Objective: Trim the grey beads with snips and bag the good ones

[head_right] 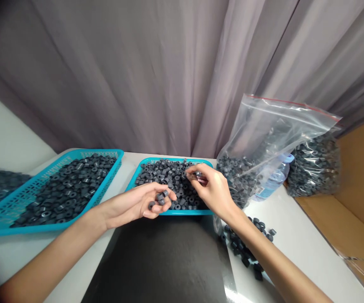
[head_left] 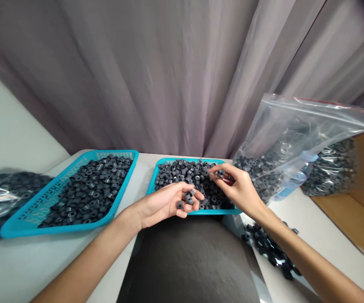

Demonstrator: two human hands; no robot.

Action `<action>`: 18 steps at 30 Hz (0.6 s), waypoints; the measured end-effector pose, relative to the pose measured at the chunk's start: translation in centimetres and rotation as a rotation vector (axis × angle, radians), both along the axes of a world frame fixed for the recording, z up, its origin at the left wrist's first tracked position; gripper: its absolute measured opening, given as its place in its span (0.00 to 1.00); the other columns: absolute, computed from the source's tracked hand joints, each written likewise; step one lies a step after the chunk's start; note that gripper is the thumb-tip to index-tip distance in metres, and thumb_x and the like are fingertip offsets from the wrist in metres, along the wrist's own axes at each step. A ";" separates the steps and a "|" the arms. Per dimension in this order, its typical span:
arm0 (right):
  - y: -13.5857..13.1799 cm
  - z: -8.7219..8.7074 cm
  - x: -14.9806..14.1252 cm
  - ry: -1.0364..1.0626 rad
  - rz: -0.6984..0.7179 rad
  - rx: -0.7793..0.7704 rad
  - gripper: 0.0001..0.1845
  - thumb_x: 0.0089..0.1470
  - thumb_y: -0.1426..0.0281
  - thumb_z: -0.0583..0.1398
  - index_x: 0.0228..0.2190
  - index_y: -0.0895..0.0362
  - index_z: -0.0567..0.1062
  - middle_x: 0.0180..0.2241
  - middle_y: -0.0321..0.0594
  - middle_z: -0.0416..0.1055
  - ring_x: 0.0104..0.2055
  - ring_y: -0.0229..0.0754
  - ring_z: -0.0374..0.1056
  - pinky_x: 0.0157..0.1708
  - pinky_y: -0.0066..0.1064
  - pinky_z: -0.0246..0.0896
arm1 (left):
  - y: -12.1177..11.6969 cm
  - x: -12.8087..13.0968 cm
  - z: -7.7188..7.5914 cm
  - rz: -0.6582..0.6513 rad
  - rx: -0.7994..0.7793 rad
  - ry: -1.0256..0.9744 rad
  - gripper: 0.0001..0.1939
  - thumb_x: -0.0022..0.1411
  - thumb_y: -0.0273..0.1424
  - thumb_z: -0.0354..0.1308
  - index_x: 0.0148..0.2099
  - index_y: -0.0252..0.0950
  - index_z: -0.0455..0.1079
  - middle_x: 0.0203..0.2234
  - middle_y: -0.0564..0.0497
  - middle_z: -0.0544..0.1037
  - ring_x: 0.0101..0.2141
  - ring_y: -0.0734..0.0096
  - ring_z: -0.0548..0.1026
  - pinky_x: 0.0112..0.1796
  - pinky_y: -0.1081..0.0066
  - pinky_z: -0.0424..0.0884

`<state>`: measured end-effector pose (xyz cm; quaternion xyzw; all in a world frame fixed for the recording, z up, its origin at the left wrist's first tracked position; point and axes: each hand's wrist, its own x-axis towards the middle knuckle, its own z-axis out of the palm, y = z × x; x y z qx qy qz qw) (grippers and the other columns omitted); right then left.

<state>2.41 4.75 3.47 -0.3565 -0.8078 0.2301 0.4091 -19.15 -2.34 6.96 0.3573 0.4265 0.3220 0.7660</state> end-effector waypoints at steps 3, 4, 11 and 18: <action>-1.2 1.1 0.1 0.012 0.133 -0.050 0.09 0.62 0.64 0.58 0.40 0.53 0.77 0.40 0.39 0.76 0.36 0.41 0.71 0.35 0.31 0.66 | -0.3 0.8 -0.3 0.029 0.010 -0.009 0.18 0.68 0.40 0.53 0.40 0.29 0.74 0.28 0.47 0.74 0.25 0.77 0.64 0.23 0.77 0.56; -1.6 1.4 0.1 -0.006 0.196 -0.052 0.09 0.62 0.65 0.59 0.40 0.53 0.77 0.39 0.39 0.76 0.38 0.41 0.71 0.37 0.31 0.66 | -0.4 1.1 -0.5 0.043 0.017 -0.025 0.18 0.68 0.41 0.53 0.39 0.29 0.74 0.29 0.46 0.74 0.26 0.77 0.65 0.23 0.78 0.56; -2.8 2.1 0.0 -0.054 0.341 -0.038 0.08 0.62 0.66 0.60 0.41 0.50 0.79 0.41 0.39 0.74 0.42 0.41 0.70 0.42 0.33 0.64 | -0.8 1.6 -0.5 0.053 0.062 -0.128 0.15 0.68 0.40 0.56 0.40 0.31 0.73 0.30 0.47 0.73 0.27 0.80 0.65 0.22 0.80 0.53; -2.6 2.2 0.2 0.101 0.284 -0.231 0.12 0.57 0.60 0.65 0.40 0.54 0.78 0.33 0.36 0.74 0.27 0.35 0.61 0.26 0.28 0.56 | -0.8 0.6 0.8 -0.007 0.142 -0.041 0.08 0.65 0.30 0.61 0.38 0.29 0.77 0.32 0.47 0.73 0.26 0.82 0.60 0.23 0.77 0.54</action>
